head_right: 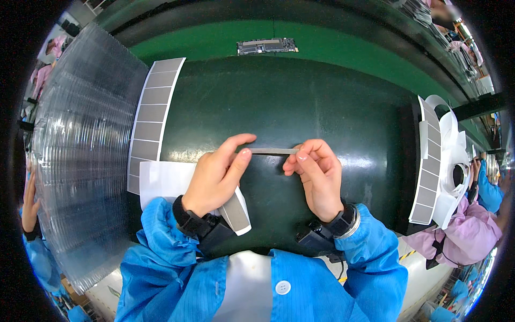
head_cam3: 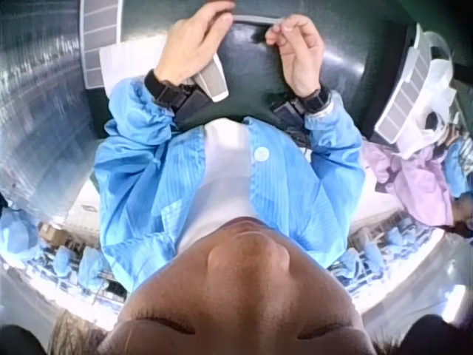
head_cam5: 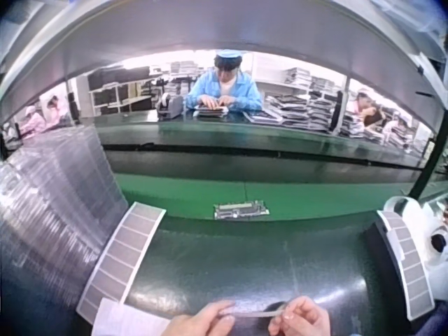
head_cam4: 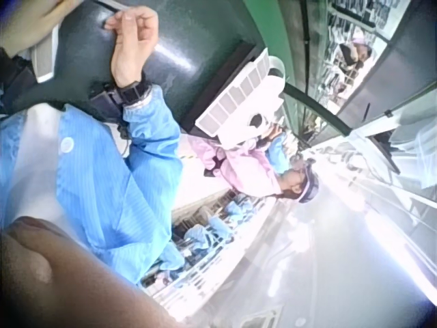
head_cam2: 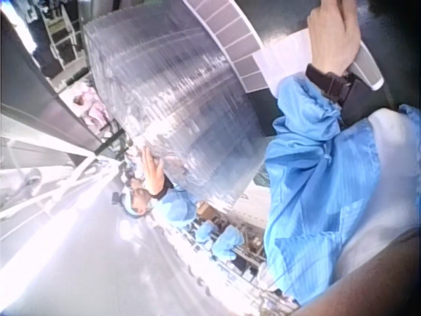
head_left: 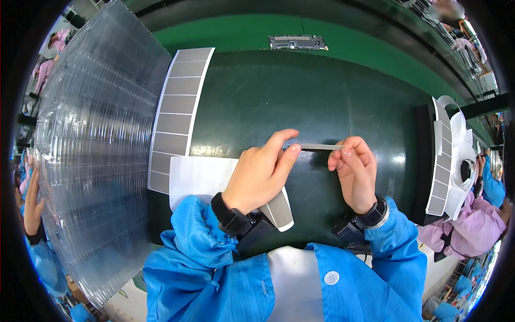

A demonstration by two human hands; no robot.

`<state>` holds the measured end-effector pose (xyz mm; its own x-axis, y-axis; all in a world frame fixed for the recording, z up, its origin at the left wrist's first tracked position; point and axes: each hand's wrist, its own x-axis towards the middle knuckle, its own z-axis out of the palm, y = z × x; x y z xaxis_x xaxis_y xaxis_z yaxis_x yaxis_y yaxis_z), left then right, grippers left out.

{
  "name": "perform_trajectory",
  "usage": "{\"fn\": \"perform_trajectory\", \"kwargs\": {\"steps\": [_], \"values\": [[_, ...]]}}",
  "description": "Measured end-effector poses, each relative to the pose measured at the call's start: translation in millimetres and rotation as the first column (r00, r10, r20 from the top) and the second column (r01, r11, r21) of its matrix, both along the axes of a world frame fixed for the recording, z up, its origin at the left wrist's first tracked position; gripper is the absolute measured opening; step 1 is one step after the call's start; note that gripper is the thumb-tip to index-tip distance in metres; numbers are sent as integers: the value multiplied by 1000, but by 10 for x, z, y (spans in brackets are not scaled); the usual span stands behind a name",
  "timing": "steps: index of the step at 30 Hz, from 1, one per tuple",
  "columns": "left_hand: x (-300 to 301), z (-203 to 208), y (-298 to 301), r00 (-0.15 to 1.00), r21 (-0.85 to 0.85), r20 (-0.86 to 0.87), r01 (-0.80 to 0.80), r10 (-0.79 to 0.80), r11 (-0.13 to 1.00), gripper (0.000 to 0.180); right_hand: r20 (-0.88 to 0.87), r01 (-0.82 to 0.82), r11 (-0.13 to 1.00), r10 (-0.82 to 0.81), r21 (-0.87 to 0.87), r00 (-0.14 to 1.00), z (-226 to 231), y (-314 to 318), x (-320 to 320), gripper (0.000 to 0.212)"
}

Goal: Applying small white label strips to electronic circuit boards on a manufacturing assembly line.

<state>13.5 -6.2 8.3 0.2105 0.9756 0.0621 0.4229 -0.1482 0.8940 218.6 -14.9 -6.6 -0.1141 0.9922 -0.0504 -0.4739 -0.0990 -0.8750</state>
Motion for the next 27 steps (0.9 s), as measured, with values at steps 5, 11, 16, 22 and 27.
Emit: {"fn": "perform_trajectory", "kwargs": {"steps": [5, 11, 16, 22, 27], "values": [[-25, 1, -26, 995, -47, 17, 100, -99, 994, 17, -14, -39, 999, 39, 27, 999, 22, -11, -6, 6], [2, 36, -14, 996, -70, 50, 80, -76, 994, 14, 139, -12, 997, 2, 75, 990, 44, 13, -44, 9], [-16, 46, -31, 996, -40, 36, 80, -79, 996, 13, 282, 88, 992, -112, 94, 953, 76, -6, -122, 18], [-4, 35, -74, 998, -13, 26, 52, -51, 999, 12, 413, 56, 998, -52, 4, 909, 121, -31, -101, 39], [2, 52, -95, 999, 42, -44, 21, -20, 999, 11, 525, 78, 997, -53, -27, 850, 31, -30, -82, 32]]}}
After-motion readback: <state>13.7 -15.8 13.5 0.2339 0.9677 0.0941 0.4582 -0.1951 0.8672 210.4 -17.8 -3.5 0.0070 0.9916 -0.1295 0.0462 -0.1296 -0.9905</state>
